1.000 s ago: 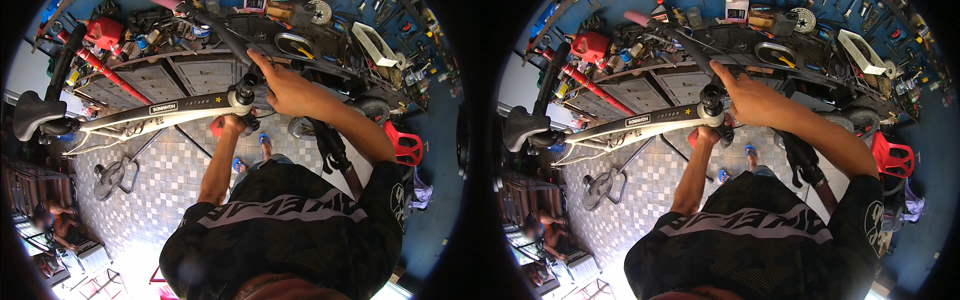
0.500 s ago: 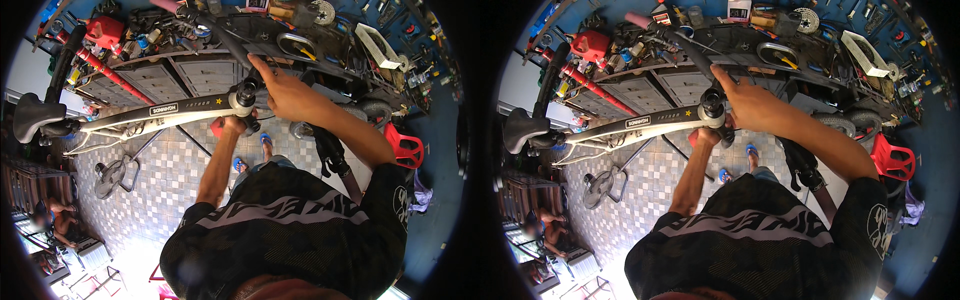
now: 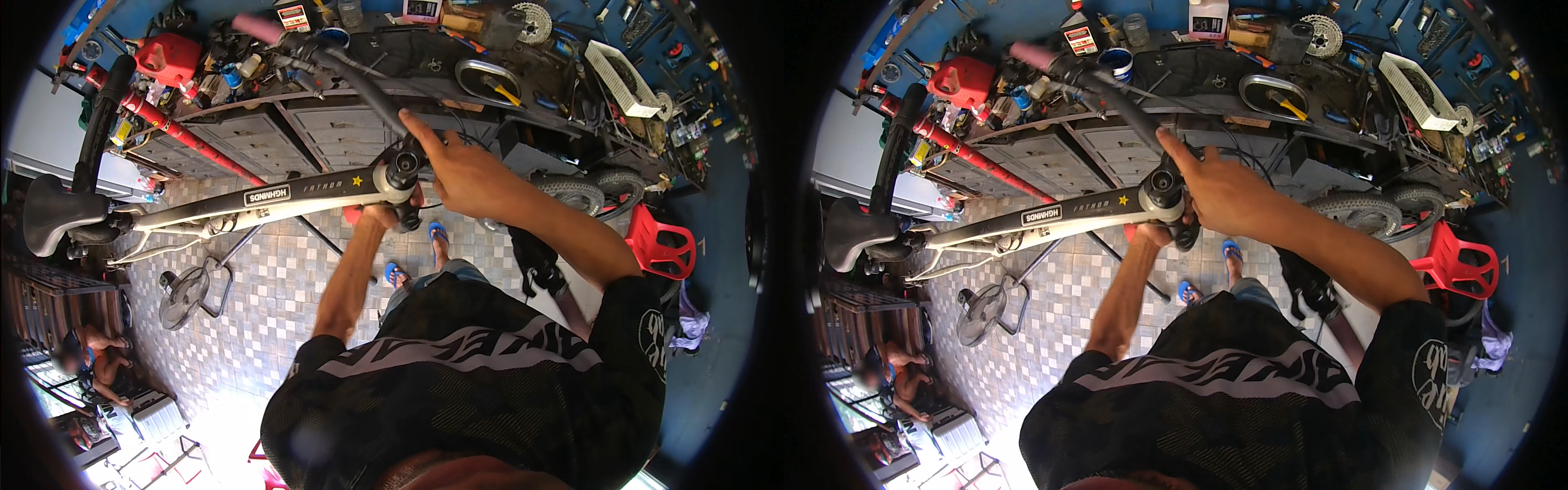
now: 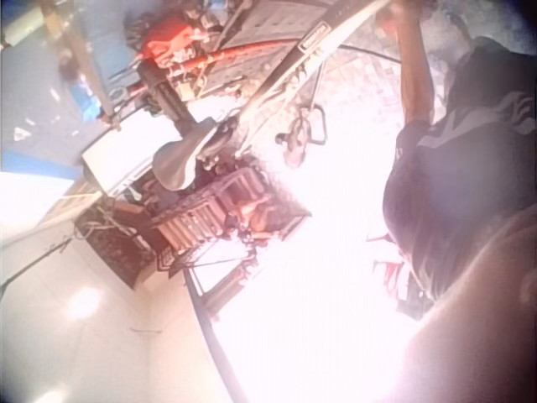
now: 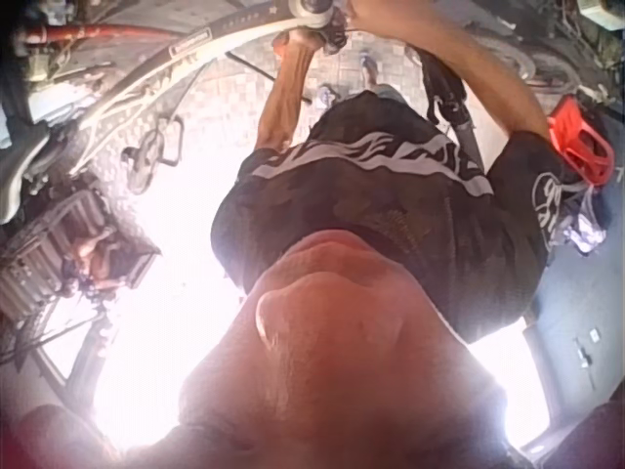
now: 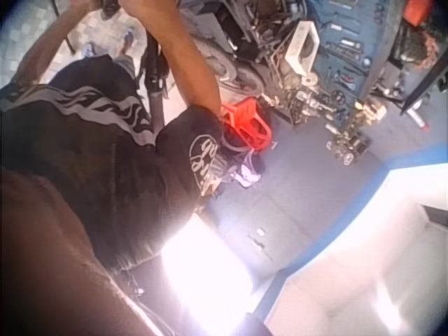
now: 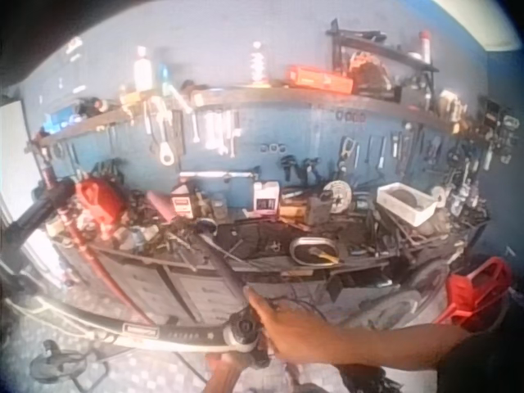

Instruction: The person assembles a bicycle by attaching the handlebar stem to the frame, inserting the handlebar, and securing it with bolts. They use a screwdriver to tighten components and wipe the handlebar with a cloth.

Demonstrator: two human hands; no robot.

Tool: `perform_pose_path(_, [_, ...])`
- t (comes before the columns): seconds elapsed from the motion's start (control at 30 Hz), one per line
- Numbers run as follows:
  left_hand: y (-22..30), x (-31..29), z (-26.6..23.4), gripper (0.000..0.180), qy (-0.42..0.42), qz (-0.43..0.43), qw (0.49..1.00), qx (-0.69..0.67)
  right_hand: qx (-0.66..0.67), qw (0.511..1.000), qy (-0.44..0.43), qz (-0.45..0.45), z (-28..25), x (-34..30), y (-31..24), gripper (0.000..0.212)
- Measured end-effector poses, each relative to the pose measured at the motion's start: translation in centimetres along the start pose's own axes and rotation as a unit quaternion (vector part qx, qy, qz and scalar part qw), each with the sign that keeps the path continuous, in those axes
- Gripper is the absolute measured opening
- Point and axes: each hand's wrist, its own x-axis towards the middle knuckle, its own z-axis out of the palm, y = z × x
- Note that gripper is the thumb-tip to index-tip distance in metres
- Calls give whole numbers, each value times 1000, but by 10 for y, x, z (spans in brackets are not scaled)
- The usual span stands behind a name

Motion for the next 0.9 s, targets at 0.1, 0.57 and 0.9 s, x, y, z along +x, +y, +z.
perform_pose_path(0.1, [16,-3,-2,62,-21,-131,989,-63,-1,1000,-20,-23,1,5,9,104])
perform_pose_path(0.57, [-8,21,-11,62,111,119,987,10,39,999,4,10,5,26,16,103])
perform_pose_path(0.9, [-5,36,8,63,211,148,966,-20,69,998,4,-5,7,34,29,100])
